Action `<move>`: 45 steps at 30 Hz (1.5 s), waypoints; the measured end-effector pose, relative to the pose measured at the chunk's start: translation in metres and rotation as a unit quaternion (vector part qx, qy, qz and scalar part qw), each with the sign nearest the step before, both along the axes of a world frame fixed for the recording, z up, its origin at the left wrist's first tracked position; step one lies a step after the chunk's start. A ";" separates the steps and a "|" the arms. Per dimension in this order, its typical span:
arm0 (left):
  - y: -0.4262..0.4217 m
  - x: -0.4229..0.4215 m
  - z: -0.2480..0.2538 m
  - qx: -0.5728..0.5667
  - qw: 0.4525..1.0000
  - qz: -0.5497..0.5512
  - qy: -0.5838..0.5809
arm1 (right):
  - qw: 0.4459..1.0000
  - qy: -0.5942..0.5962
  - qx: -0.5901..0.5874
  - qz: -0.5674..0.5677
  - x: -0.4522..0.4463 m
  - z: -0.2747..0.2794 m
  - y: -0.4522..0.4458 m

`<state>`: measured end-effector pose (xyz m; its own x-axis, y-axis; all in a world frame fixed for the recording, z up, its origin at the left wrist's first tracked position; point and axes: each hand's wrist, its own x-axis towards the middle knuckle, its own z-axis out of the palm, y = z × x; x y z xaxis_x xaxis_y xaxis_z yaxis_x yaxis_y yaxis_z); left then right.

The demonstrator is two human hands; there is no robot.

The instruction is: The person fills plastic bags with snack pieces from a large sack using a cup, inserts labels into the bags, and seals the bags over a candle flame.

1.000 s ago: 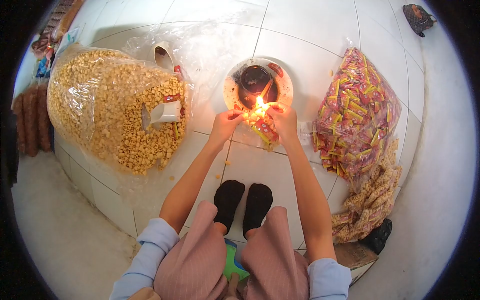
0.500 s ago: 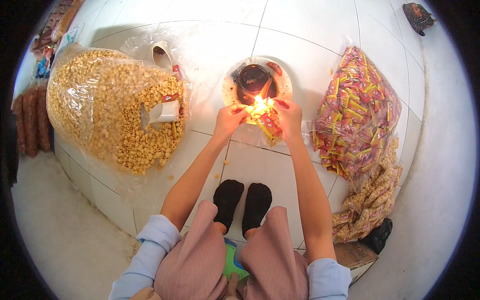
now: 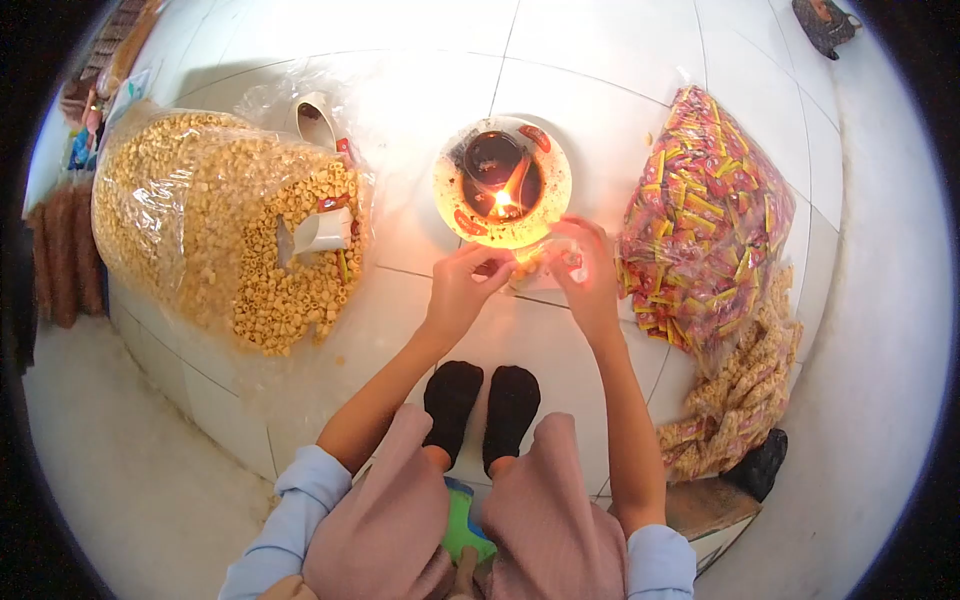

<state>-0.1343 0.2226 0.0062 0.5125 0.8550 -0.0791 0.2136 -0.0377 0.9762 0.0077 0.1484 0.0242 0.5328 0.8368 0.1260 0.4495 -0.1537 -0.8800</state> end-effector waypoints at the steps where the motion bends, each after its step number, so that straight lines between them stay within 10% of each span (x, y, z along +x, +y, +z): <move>1: -0.003 -0.002 0.003 0.035 0.999 -0.027 0.011 | 1.000 0.000 -0.001 -0.003 0.000 0.003 -0.003; 3: -0.006 -0.004 0.011 0.070 0.996 -0.057 0.020 | 0.974 -0.192 -0.021 0.120 0.001 0.007 -0.008; 10: -0.008 -0.010 0.025 0.113 0.988 -0.100 0.043 | 0.974 -0.184 0.006 0.132 0.019 -0.008 -0.012; 19: -0.004 -0.028 0.028 0.127 0.989 -0.070 0.031 | 0.973 0.159 0.095 -0.135 0.043 0.013 -0.038; 22: -0.003 -0.029 0.024 0.118 0.990 -0.071 0.033 | 0.963 0.227 -0.081 -0.117 0.046 0.002 -0.046; 24: 0.002 -0.030 0.020 0.118 0.989 -0.075 0.043 | 0.993 0.032 0.005 0.112 0.020 -0.005 -0.027; 26: 0.008 -0.029 0.017 0.044 0.992 -0.117 -0.008 | 0.982 0.146 0.013 0.116 -0.002 -0.012 -0.014; 30: 0.022 -0.026 0.000 -0.060 0.989 -0.137 0.010 | 0.917 0.383 -0.049 0.097 -0.006 -0.029 -0.008; 45: 0.031 -0.009 -0.037 -0.291 0.954 0.021 -0.065 | 0.895 0.434 -0.023 -0.098 -0.016 -0.064 0.027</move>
<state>-0.1436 0.2535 -0.0307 0.5157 0.7059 -0.4855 0.0793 0.5249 0.8475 -0.0078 0.1750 -0.0399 0.5506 0.7102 -0.4387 -0.4396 -0.2001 -0.8756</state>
